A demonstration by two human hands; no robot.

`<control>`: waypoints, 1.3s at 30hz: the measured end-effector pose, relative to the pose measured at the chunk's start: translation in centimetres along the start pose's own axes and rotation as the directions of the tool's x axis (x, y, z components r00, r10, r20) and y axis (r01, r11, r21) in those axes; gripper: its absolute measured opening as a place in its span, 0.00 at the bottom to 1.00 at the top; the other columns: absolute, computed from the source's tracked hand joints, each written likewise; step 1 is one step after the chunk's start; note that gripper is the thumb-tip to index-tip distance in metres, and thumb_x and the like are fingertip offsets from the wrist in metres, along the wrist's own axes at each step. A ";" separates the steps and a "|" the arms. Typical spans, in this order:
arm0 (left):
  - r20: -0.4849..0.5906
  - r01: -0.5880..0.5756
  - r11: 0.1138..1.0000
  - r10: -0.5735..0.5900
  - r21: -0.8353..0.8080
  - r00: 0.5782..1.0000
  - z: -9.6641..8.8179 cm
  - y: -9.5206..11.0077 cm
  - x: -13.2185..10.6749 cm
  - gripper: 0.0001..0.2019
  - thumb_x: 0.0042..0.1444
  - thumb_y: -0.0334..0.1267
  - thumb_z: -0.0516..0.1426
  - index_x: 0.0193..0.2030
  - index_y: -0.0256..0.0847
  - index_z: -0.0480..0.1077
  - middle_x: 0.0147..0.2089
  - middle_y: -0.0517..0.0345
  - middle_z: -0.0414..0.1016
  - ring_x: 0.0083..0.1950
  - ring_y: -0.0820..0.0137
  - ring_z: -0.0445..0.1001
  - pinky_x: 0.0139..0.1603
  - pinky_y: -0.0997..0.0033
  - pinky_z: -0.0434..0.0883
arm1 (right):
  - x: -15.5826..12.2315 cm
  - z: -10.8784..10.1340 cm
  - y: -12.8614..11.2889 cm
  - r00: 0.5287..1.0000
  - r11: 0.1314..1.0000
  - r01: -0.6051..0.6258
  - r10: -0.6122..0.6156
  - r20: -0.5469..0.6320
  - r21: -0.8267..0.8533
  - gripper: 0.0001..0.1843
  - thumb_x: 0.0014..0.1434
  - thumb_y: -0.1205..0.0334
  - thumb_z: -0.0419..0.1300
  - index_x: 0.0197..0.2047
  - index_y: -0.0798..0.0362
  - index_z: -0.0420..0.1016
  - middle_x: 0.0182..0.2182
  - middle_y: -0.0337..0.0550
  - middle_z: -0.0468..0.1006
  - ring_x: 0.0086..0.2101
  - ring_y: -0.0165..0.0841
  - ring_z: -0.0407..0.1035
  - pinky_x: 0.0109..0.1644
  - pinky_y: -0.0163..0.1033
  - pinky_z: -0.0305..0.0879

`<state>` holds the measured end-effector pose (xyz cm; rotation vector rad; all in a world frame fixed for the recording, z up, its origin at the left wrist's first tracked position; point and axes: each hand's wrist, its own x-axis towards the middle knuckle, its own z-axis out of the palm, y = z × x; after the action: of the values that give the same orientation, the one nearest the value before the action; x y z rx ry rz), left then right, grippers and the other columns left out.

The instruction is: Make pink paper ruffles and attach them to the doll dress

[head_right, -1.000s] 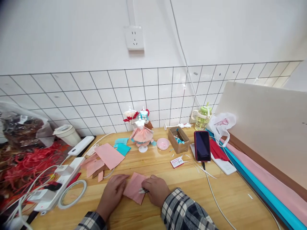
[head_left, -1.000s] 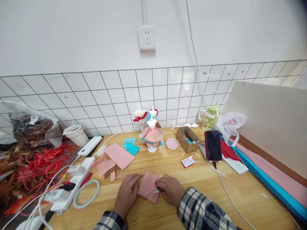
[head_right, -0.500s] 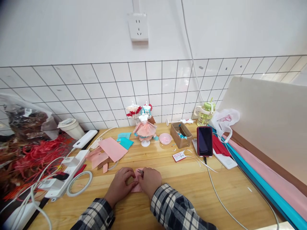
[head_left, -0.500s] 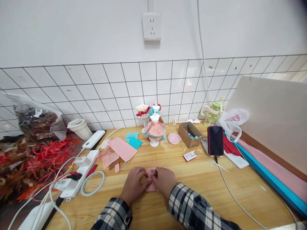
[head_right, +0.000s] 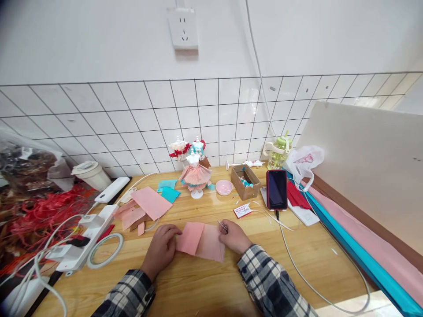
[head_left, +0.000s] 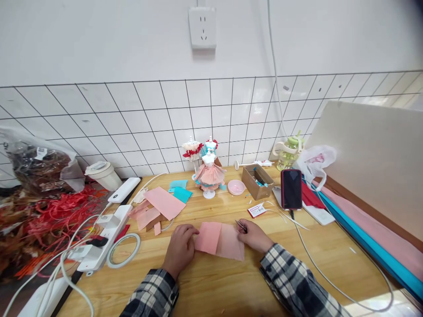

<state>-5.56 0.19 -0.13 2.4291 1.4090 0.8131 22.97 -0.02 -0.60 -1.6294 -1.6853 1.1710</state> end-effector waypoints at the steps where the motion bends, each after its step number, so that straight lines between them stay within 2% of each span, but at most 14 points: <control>1: 0.011 -0.005 1.000 0.005 0.016 1.000 0.2 0.7 0.2 0.10 0.57 0.29 0.51 0.42 0.41 0.71 0.43 0.51 0.72 0.47 0.61 0.69 0.50 0.58 0.66 | -0.3 0.0 0.1 1.000 1.000 -0.007 0.007 -0.004 -0.005 0.14 0.42 0.72 0.54 0.35 0.54 0.69 0.26 0.35 0.69 0.29 0.29 0.63 0.33 0.32 0.55; 3: 0.093 -0.007 0.999 0.002 0.054 0.996 0.7 2.5 0.7 0.06 0.59 0.37 0.53 0.40 0.40 0.70 0.41 0.50 0.72 0.45 0.60 0.69 0.47 0.58 0.67 | -0.9 0.3 0.0 1.000 0.999 -0.004 0.005 0.010 -0.040 0.20 0.44 0.72 0.54 0.43 0.53 0.70 0.27 0.34 0.71 0.29 0.29 0.64 0.33 0.32 0.55; 6: 0.248 0.026 0.988 -0.064 0.153 0.967 1.4 5.2 1.7 0.15 0.52 0.50 0.60 0.37 0.40 0.69 0.39 0.50 0.72 0.43 0.58 0.69 0.44 0.59 0.67 | -1.4 1.1 -0.5 1.000 0.987 0.015 -0.014 0.008 -0.159 0.27 0.47 0.73 0.53 0.52 0.49 0.66 0.25 0.32 0.71 0.29 0.30 0.65 0.33 0.32 0.53; 10: 0.315 0.065 0.974 -0.132 0.216 0.940 1.7 6.3 2.4 0.09 0.55 0.45 0.57 0.36 0.41 0.69 0.41 0.51 0.73 0.41 0.61 0.71 0.41 0.64 0.65 | -1.4 1.2 -0.7 0.997 0.963 -0.034 0.014 -0.075 -0.269 0.26 0.53 0.71 0.53 0.56 0.48 0.63 0.27 0.34 0.71 0.31 0.32 0.66 0.34 0.33 0.52; 14: 0.299 0.295 0.955 -0.291 0.030 0.909 1.2 5.2 2.2 0.09 0.59 0.42 0.51 0.31 0.42 0.67 0.32 0.57 0.73 0.33 0.67 0.70 0.34 0.69 0.63 | -1.3 0.9 -0.2 0.992 0.947 -0.067 0.028 -0.126 -0.313 0.26 0.54 0.70 0.53 0.56 0.48 0.62 0.27 0.34 0.71 0.31 0.32 0.67 0.34 0.33 0.52; 16: 0.292 0.434 0.877 -0.368 -0.205 0.883 0.9 4.3 1.7 0.12 0.59 0.46 0.51 0.32 0.42 0.68 0.30 0.58 0.74 0.31 0.67 0.71 0.32 0.70 0.64 | -1.3 0.7 0.0 0.992 0.950 -0.057 0.019 -0.128 -0.306 0.26 0.54 0.70 0.53 0.56 0.48 0.62 0.27 0.35 0.71 0.31 0.32 0.67 0.34 0.33 0.52; 19: 0.253 0.535 0.638 -0.484 -0.554 0.838 0.2 2.5 0.5 0.18 0.58 0.53 0.51 0.38 0.40 0.69 0.35 0.56 0.77 0.33 0.66 0.74 0.32 0.69 0.68 | -1.3 0.2 0.2 0.994 0.945 -0.048 0.012 -0.110 -0.325 0.26 0.52 0.70 0.53 0.56 0.48 0.62 0.28 0.35 0.71 0.31 0.32 0.67 0.34 0.33 0.52; 21: 0.265 0.574 0.486 -0.565 -0.659 0.782 -0.3 1.1 -0.7 0.20 0.57 0.54 0.51 0.45 0.39 0.68 0.37 0.54 0.77 0.33 0.66 0.75 0.33 0.68 0.70 | -1.3 -0.3 0.2 0.995 0.930 -0.047 0.013 -0.094 -0.365 0.27 0.52 0.70 0.53 0.56 0.49 0.62 0.28 0.36 0.72 0.32 0.33 0.67 0.35 0.34 0.51; 23: 0.292 0.618 0.437 -0.608 -0.653 0.738 -1.0 -0.2 -1.9 0.23 0.56 0.52 0.52 0.52 0.39 0.64 0.36 0.54 0.77 0.32 0.65 0.76 0.32 0.67 0.71 | -1.3 -0.8 0.1 0.998 0.916 -0.028 0.003 -0.063 -0.400 0.26 0.52 0.69 0.53 0.56 0.49 0.63 0.29 0.37 0.73 0.33 0.33 0.68 0.35 0.34 0.52; 26: 0.206 0.654 0.637 -0.633 -0.408 0.746 -2.1 -0.7 -3.3 0.25 0.55 0.45 0.54 0.57 0.36 0.61 0.35 0.53 0.76 0.33 0.62 0.76 0.36 0.62 0.71 | -1.0 -1.5 -0.5 1.000 0.890 0.015 -0.020 -0.006 -0.456 0.26 0.54 0.68 0.54 0.57 0.48 0.63 0.33 0.39 0.76 0.35 0.34 0.69 0.36 0.35 0.52; 30: -0.080 0.410 0.894 -0.402 0.179 0.912 -3.2 1.6 -3.1 0.23 0.55 0.35 0.53 0.59 0.38 0.63 0.54 0.42 0.71 0.54 0.53 0.70 0.56 0.51 0.64 | -0.6 -2.0 -1.4 0.996 0.833 0.087 -0.062 0.064 -0.547 0.22 0.56 0.67 0.54 0.55 0.46 0.66 0.39 0.43 0.79 0.40 0.36 0.72 0.38 0.36 0.53; 32: -0.019 0.256 0.930 -0.261 0.265 0.965 -3.1 3.0 -2.2 0.17 0.59 0.37 0.50 0.55 0.40 0.66 0.54 0.44 0.70 0.55 0.55 0.68 0.58 0.54 0.62 | -0.3 -2.2 -1.6 0.994 0.825 0.106 -0.075 0.079 -0.556 0.21 0.57 0.66 0.54 0.55 0.46 0.66 0.41 0.42 0.79 0.41 0.37 0.72 0.39 0.36 0.54; 34: 0.103 0.217 0.937 -0.254 0.275 0.962 -2.6 4.1 -1.1 0.13 0.61 0.42 0.50 0.48 0.41 0.68 0.47 0.47 0.73 0.50 0.57 0.71 0.53 0.58 0.66 | -0.1 -2.3 -1.5 0.995 0.829 0.103 -0.076 0.070 -0.550 0.22 0.57 0.65 0.54 0.56 0.46 0.66 0.42 0.42 0.79 0.42 0.36 0.72 0.40 0.36 0.55; 39: 0.258 0.361 0.859 -0.465 0.362 0.847 -1.4 4.1 0.5 0.12 0.58 0.48 0.52 0.34 0.41 0.67 0.37 0.52 0.73 0.39 0.61 0.73 0.37 0.65 0.65 | 0.1 -2.7 -0.3 0.999 0.850 0.047 -0.054 0.003 -0.524 0.22 0.58 0.64 0.55 0.57 0.46 0.66 0.41 0.42 0.79 0.41 0.36 0.72 0.41 0.35 0.57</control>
<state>-3.16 -1.69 3.05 2.1720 1.9223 0.0731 25.05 0.68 0.99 -1.8759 -2.1577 0.6968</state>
